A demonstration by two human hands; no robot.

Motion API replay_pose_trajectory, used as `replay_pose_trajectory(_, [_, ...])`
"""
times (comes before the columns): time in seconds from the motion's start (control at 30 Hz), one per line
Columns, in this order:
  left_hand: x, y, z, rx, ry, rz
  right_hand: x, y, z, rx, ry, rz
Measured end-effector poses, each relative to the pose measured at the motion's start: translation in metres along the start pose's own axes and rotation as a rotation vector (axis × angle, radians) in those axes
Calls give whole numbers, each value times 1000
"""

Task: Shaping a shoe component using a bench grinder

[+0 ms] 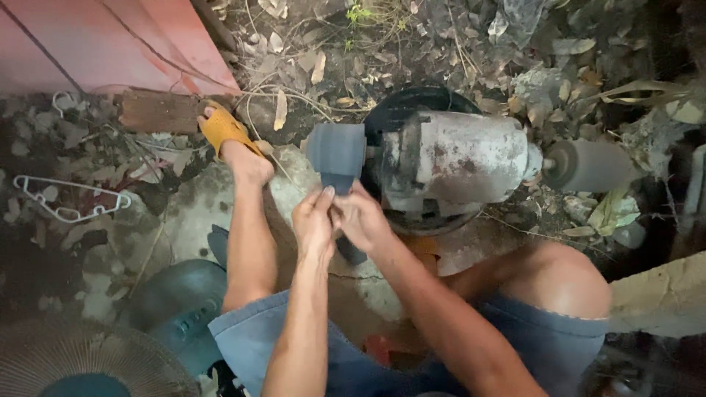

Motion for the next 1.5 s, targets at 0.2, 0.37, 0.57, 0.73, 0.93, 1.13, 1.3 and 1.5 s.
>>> replay_pose_trajectory(0.2, [-8, -11, -4, -87, -63, -23, 7, -8, -3, -31, -60, -57])
replay_pose_trajectory(0.37, [-24, -22, -7, -110, -53, -67, 33, -25, -21, -45, -78, -28])
replay_pose_trajectory(0.57, [-33, -21, 3, -17, 106, -80, 0, -2, -10, -45, -78, 27])
replay_pose_trajectory(0.73, [-23, -34, 15, -4, 175, -89, -7, 1, -8, -48, -46, 72])
replay_pose_trajectory(0.93, [-12, -65, 58, 148, 513, -63, -19, -2, -9, 9, 43, 204])
replay_pose_trajectory(1.13, [-45, -56, 39, 196, 598, -97, 5, -35, -16, 30, -197, 163])
replay_pose_trajectory(1.3, [-37, -111, 73, 185, 596, -38, -5, -53, -5, -321, -908, -59])
replay_pose_trajectory(1.5, [-47, -94, 62, 284, 523, 76, 47, -76, -28, -598, -1379, -556])
Point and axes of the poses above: each hand's wrist, its own y-axis towards the middle knuckle, its own x-axis out of the palm, z = x × y, the point moved 3 cm from there along y, towards the middle knuckle, and after that the axes turned 12 degrees about -x, right-handed, at the moved point
